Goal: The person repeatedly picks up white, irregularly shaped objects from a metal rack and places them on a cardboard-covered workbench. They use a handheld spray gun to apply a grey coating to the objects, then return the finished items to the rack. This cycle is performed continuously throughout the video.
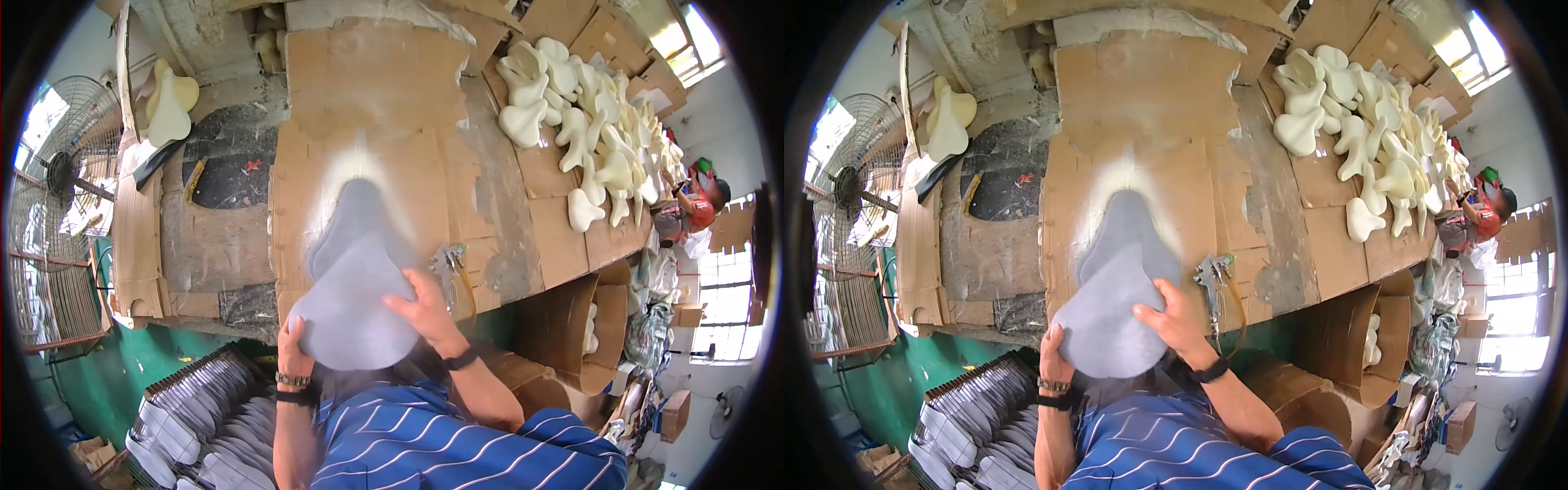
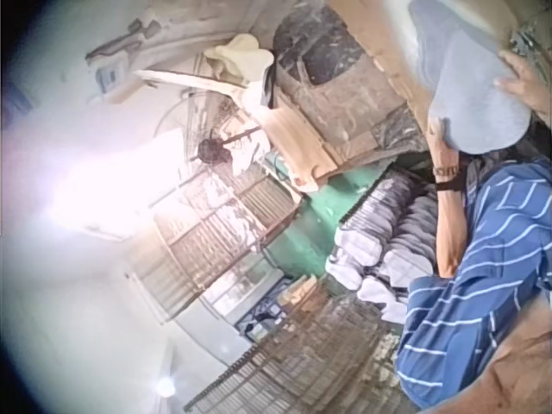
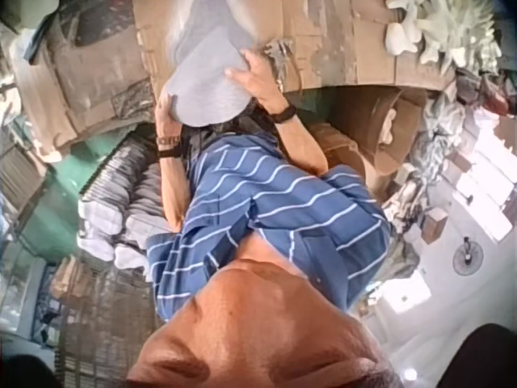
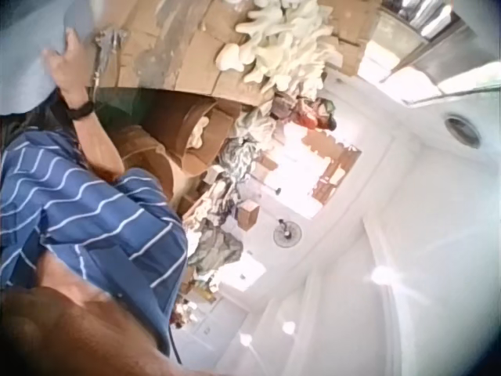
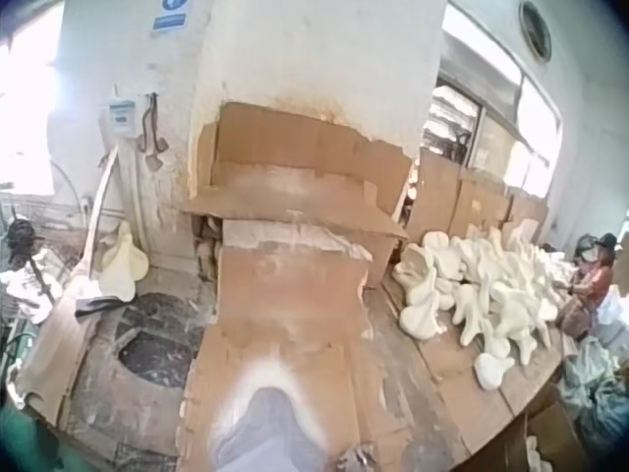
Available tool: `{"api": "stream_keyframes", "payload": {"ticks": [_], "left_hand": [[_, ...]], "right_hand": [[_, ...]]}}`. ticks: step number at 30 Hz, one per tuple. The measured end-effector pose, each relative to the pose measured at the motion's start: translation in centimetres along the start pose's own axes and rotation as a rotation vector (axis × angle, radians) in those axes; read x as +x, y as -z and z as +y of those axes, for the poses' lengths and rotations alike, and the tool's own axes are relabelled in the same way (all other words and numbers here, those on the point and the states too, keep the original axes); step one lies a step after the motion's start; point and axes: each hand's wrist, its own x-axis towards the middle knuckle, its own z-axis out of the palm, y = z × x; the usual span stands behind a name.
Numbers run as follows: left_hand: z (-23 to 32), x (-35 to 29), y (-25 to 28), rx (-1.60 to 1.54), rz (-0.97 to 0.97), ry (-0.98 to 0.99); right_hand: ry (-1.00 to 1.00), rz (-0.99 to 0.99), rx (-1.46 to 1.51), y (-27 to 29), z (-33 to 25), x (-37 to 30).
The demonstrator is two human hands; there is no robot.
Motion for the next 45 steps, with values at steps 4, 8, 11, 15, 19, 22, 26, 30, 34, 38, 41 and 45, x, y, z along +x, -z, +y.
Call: {"api": "stream_keyframes", "payload": {"ticks": [4, 8, 11, 15, 19, 22, 26, 30, 34, 38, 41, 45], "left_hand": [[0.2, -1.3, -0.9, 0.109, 0.156, 0.1], [2.0, 1.5, -3.4, 0.153, 0.153, 0.079], [3.8, 3.1, -6.1, 0.201, 0.143, -0.068], [4.3, 5.8, -7.7, 0.315, 0.103, -0.172], [-1.3, 11.8, -2.3, 0.564, 0.139, -0.118], [-7.2, 16.5, 5.8, 1.089, 0.284, -0.061], [-9.1, 15.8, 3.9, 1.19, 0.373, -0.207], [-8.9, 15.1, 2.9, 1.322, 0.494, -0.341], [-8.2, 14.9, 1.2, 1.345, 0.538, -0.456], [-8.1, 14.8, 1.2, 1.36, 0.528, -0.445], [-8.2, 15.2, 1.9, 1.41, 0.572, -0.419], [-8.1, 15.6, 1.8, 1.429, 0.635, -0.323]], "right_hand": [[-0.247, -0.006, 0.222, 1.8, 1.3, -1.8], [-0.186, -0.056, 0.195, 3.5, 1.1, 0.7], [-0.067, -0.054, 0.195, 4.0, -2.2, 2.5], [-0.006, -0.016, 0.182, 4.8, -2.8, 4.7], [-0.172, 0.081, -0.151, 6.8, 8.0, 9.8], [-0.223, 0.184, -0.52, 6.4, 16.3, 12.4], [-0.154, 0.279, -0.715, 6.8, 19.2, 12.6], [-0.14, 0.285, -0.758, 5.9, 17.7, 12.2], [-0.085, 0.312, -0.742, 5.8, 16.4, 11.9], [-0.04, 0.358, -0.745, 5.5, 15.8, 12.2], [0.0, 0.332, -0.74, 5.1, 15.5, 12.4], [0.0, 0.32, -0.752, 4.7, 15.5, 12.5]]}}
